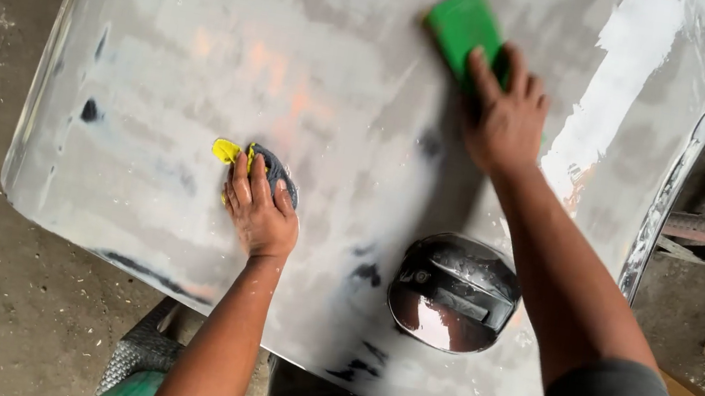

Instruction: The person sands a large, white car door panel using a green sanding block and a yellow cloth. They repeatedly rub the surface to smooth it, occasionally dipping the sanding block into a green bucket of water and wiping the panel with the cloth to remove residue.

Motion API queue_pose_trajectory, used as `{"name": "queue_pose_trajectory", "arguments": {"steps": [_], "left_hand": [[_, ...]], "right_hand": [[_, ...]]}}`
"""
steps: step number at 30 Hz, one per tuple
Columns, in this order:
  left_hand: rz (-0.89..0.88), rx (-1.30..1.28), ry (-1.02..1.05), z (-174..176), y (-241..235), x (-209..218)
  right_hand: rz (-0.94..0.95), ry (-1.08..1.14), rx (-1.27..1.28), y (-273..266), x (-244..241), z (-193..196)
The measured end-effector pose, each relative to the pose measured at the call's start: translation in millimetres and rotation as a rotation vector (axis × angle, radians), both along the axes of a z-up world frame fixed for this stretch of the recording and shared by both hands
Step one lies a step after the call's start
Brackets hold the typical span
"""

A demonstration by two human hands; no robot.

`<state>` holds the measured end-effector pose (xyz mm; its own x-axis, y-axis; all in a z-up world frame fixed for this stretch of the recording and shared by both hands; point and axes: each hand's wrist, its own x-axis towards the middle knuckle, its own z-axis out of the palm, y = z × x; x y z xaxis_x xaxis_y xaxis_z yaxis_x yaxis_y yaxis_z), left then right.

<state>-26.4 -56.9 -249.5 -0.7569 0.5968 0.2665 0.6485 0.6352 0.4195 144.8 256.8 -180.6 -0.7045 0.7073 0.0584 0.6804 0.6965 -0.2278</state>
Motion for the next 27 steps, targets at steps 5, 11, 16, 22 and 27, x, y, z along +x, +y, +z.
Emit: {"name": "queue_pose_trajectory", "arguments": {"steps": [5, 11, 16, 22, 27], "left_hand": [[0.003, -0.030, 0.006, 0.7, 2.5, -0.1], [-0.002, -0.024, 0.000, 0.2, 3.9, -0.1], [-0.003, -0.017, 0.000, 2.1, 2.9, 0.4], [-0.005, -0.015, 0.022, 0.3, 2.5, -0.1], [-0.022, -0.007, 0.071, -10.5, -1.4, -3.0]], "right_hand": [[-0.012, 0.027, -0.005, -55.5, -13.9, 9.0], [0.495, -0.001, -0.144, -101.1, 35.9, -10.8], [-0.160, 0.043, -0.072, 29.0, 28.5, -26.2], [-0.153, 0.029, -0.060, -54.3, 2.7, 4.1], [0.493, -0.014, -0.230, -134.3, 46.1, 9.5]]}}
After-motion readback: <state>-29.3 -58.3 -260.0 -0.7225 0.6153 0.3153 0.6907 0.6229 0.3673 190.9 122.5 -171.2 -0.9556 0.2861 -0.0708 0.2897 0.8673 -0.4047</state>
